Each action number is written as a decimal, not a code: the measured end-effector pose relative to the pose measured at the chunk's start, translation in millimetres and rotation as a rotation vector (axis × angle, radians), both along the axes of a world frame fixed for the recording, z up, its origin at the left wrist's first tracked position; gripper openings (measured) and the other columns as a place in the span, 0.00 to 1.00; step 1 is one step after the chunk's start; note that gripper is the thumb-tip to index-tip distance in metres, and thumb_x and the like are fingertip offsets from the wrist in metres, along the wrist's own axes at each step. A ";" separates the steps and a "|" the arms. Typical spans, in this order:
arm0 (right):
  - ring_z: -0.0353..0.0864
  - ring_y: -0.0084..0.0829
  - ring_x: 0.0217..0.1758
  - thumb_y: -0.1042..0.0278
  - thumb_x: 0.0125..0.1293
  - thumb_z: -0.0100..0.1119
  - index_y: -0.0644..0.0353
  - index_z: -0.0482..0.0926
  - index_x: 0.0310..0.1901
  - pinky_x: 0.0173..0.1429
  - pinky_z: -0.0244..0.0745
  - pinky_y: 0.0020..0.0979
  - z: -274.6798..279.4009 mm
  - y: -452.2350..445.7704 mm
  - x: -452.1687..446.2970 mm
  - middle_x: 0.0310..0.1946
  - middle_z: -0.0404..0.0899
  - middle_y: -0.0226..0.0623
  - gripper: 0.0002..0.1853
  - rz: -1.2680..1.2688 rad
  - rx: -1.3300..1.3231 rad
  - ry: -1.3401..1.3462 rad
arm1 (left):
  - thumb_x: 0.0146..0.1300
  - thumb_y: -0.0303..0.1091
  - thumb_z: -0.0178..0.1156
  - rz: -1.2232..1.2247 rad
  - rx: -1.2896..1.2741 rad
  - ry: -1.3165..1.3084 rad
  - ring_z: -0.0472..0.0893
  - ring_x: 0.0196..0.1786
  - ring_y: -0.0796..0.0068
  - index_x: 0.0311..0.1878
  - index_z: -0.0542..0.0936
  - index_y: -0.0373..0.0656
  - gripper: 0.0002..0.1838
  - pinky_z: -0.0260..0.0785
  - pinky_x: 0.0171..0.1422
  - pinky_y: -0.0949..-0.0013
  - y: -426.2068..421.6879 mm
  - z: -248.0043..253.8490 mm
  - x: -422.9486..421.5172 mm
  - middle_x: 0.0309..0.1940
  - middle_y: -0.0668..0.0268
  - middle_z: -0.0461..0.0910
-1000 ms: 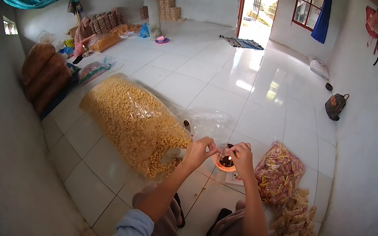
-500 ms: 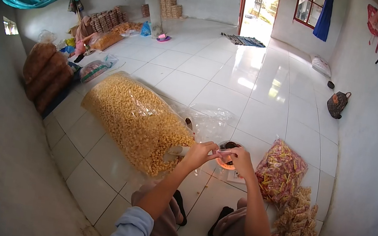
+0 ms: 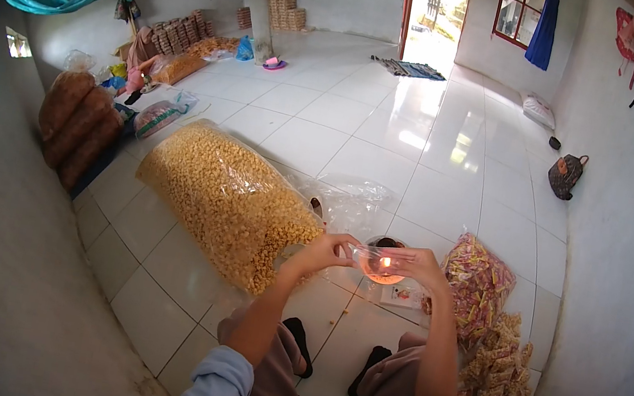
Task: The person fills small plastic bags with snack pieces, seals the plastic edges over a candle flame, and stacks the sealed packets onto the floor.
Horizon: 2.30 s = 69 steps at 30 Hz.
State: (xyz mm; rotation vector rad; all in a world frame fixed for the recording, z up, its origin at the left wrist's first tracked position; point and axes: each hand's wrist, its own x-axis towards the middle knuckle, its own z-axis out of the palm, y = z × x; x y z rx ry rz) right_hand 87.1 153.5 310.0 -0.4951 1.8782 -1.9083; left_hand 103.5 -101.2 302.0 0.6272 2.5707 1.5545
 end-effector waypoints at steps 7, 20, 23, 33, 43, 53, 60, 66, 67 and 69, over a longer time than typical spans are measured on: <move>0.78 0.37 0.44 0.66 0.57 0.60 0.73 0.71 0.50 0.53 0.74 0.32 -0.8 14.1 -0.6 0.47 0.74 0.49 0.23 -0.048 -0.076 -0.073 | 0.53 0.26 0.62 0.088 0.306 -0.084 0.73 0.26 0.85 0.30 0.78 0.36 0.04 0.65 0.31 0.80 -15.5 -13.3 -8.3 0.22 0.69 0.77; 0.78 0.36 0.45 0.66 0.57 0.59 0.73 0.71 0.49 0.53 0.74 0.31 -1.4 12.5 1.5 0.46 0.74 0.48 0.22 -0.080 -0.100 -0.106 | 0.56 0.33 0.60 0.332 0.107 0.166 0.75 0.29 0.77 0.37 0.75 0.36 0.11 0.67 0.35 0.73 -5.6 -19.7 -11.4 0.25 0.66 0.76; 0.78 0.33 0.44 0.67 0.58 0.59 0.72 0.73 0.47 0.50 0.76 0.28 -9.6 10.7 -2.0 0.45 0.75 0.46 0.19 -0.071 -0.034 -0.014 | 0.52 0.35 0.63 0.401 -0.178 0.883 0.76 0.32 0.69 0.47 0.71 0.39 0.20 0.69 0.39 0.68 8.8 4.0 0.4 0.33 0.64 0.76; 0.79 0.33 0.42 0.71 0.60 0.55 0.73 0.71 0.49 0.48 0.77 0.26 -0.7 13.0 -0.9 0.43 0.76 0.46 0.18 -0.159 -0.104 -0.011 | 0.49 0.33 0.61 0.239 -0.465 0.430 0.77 0.39 0.63 0.47 0.74 0.50 0.19 0.69 0.40 0.64 -14.5 -13.2 -7.0 0.39 0.64 0.75; 0.79 0.33 0.42 0.76 0.61 0.53 0.76 0.71 0.47 0.48 0.77 0.27 -3.8 -35.0 14.8 0.43 0.75 0.46 0.15 -0.025 -0.053 -0.083 | 0.39 0.43 0.68 0.143 -0.519 0.861 0.72 0.48 0.68 0.58 0.65 0.46 0.39 0.53 0.64 0.54 31.7 20.1 35.4 0.42 0.64 0.72; 0.79 0.34 0.43 0.78 0.60 0.52 0.78 0.71 0.46 0.52 0.75 0.27 -11.4 -118.4 -17.1 0.41 0.76 0.48 0.14 0.115 -0.097 0.000 | 0.36 0.33 0.65 0.314 -0.667 0.733 0.77 0.33 0.67 0.43 0.66 0.45 0.27 0.67 0.40 0.67 -30.0 -16.7 3.2 0.27 0.65 0.75; 0.78 0.29 0.44 0.79 0.61 0.49 0.76 0.73 0.44 0.52 0.74 0.26 -41.5 -169.2 -60.6 0.40 0.77 0.44 0.11 0.238 0.100 0.026 | 0.41 0.30 0.64 0.463 -0.477 0.478 0.78 0.25 0.67 0.39 0.70 0.44 0.19 0.69 0.28 0.67 -85.6 -72.5 -16.0 0.21 0.66 0.75; 0.77 0.29 0.44 0.78 0.61 0.49 0.74 0.74 0.43 0.51 0.73 0.26 -153.0 -191.5 -125.9 0.41 0.77 0.43 0.11 0.082 0.136 0.028 | 0.44 0.32 0.65 0.676 -0.020 0.010 0.77 0.23 0.73 0.38 0.70 0.46 0.18 0.68 0.27 0.71 -114.3 -172.5 -23.4 0.19 0.68 0.75; 0.77 0.29 0.44 0.78 0.61 0.49 0.74 0.74 0.43 0.51 0.73 0.26 -175.9 -195.0 -128.5 0.41 0.77 0.43 0.11 0.086 0.155 -0.006 | 0.44 0.32 0.65 0.677 -0.011 -0.029 0.77 0.23 0.73 0.38 0.70 0.46 0.18 0.68 0.27 0.71 -114.6 -187.6 -23.0 0.19 0.68 0.75; 0.78 0.34 0.43 0.77 0.58 0.53 0.71 0.74 0.45 0.51 0.73 0.30 -218.2 -199.9 -133.0 0.43 0.75 0.44 0.13 0.068 0.433 0.191 | 0.46 0.33 0.66 0.760 -0.016 -0.072 0.76 0.22 0.76 0.38 0.70 0.45 0.17 0.68 0.27 0.74 -117.2 -214.2 -23.5 0.19 0.69 0.75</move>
